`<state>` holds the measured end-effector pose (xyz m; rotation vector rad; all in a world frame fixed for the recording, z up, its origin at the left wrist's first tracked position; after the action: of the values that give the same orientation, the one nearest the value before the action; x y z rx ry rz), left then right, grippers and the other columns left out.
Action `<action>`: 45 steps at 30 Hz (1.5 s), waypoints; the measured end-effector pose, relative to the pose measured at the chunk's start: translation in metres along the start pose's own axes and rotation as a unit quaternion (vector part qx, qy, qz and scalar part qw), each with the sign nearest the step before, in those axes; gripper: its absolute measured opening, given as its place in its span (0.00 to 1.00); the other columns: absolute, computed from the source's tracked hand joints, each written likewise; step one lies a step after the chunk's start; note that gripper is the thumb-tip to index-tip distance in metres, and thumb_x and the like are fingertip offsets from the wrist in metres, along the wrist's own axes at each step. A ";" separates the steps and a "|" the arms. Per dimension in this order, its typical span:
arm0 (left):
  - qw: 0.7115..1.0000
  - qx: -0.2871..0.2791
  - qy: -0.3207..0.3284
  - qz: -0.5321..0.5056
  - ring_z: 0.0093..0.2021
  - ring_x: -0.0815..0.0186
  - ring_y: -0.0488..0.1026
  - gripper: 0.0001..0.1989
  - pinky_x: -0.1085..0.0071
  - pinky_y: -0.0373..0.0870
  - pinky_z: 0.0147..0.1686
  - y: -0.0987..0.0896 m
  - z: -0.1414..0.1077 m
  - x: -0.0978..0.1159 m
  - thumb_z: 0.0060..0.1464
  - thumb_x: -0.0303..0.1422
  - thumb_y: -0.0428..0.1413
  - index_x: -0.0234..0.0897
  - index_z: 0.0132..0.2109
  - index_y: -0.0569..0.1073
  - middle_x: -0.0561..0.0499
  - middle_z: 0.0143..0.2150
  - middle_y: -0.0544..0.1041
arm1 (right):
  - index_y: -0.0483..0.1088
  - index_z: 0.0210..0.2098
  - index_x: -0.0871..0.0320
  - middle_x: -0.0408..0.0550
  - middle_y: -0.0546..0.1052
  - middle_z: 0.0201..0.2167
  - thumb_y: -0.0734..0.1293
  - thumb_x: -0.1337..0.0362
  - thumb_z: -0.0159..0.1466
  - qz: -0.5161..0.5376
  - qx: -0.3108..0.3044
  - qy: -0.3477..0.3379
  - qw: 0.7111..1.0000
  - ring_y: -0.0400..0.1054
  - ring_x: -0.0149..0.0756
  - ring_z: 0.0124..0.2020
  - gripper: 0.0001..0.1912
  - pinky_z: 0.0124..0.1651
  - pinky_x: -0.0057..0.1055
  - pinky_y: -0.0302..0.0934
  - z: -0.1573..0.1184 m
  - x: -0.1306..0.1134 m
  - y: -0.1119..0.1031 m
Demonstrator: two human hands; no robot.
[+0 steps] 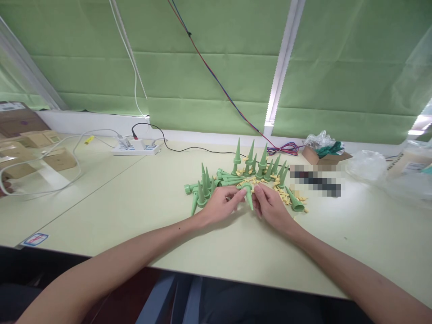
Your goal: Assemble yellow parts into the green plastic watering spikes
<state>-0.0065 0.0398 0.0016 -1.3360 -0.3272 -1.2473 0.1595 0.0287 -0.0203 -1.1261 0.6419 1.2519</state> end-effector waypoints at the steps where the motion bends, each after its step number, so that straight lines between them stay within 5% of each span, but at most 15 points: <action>1: 1.000 -0.006 0.002 0.000 0.26 0.70 0.66 0.28 0.72 0.62 0.29 0.000 0.000 0.000 0.66 0.49 0.46 0.33 0.24 0.70 0.53 0.24 0.69 | 0.60 0.26 0.54 0.39 0.66 0.20 0.53 0.46 0.73 -0.002 -0.005 0.000 1.000 0.59 0.29 0.16 0.24 0.21 0.30 0.55 0.000 0.000 0.000; 20: 0.998 -0.024 -0.017 -0.048 0.27 0.69 0.72 0.21 0.72 0.69 0.27 0.001 0.000 -0.004 0.60 0.49 0.54 0.35 0.32 0.71 0.51 0.35 0.72 | 0.55 0.27 0.52 0.38 0.66 0.17 0.52 0.45 0.72 -0.007 -0.045 0.000 0.999 0.59 0.31 0.14 0.23 0.21 0.31 0.55 -0.001 0.002 0.001; 45: 1.000 0.008 0.023 -0.002 0.28 0.73 0.64 0.19 0.75 0.66 0.25 0.000 0.000 -0.002 0.55 0.46 0.59 0.33 0.30 0.70 0.49 0.42 0.67 | 0.54 0.26 0.53 0.37 0.64 0.15 0.53 0.45 0.72 0.001 -0.048 -0.003 0.999 0.57 0.30 0.14 0.23 0.23 0.29 0.54 0.000 0.004 0.001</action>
<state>-0.0074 0.0412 0.0004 -1.2921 -0.3070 -1.2749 0.1595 0.0303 -0.0242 -1.2003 0.5846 1.2993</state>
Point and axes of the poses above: each hand's wrist, its own z-axis towards the middle knuckle, its own y-axis out of the palm, x = y × z, the point moved 3 cm from there along z, towards the middle knuckle
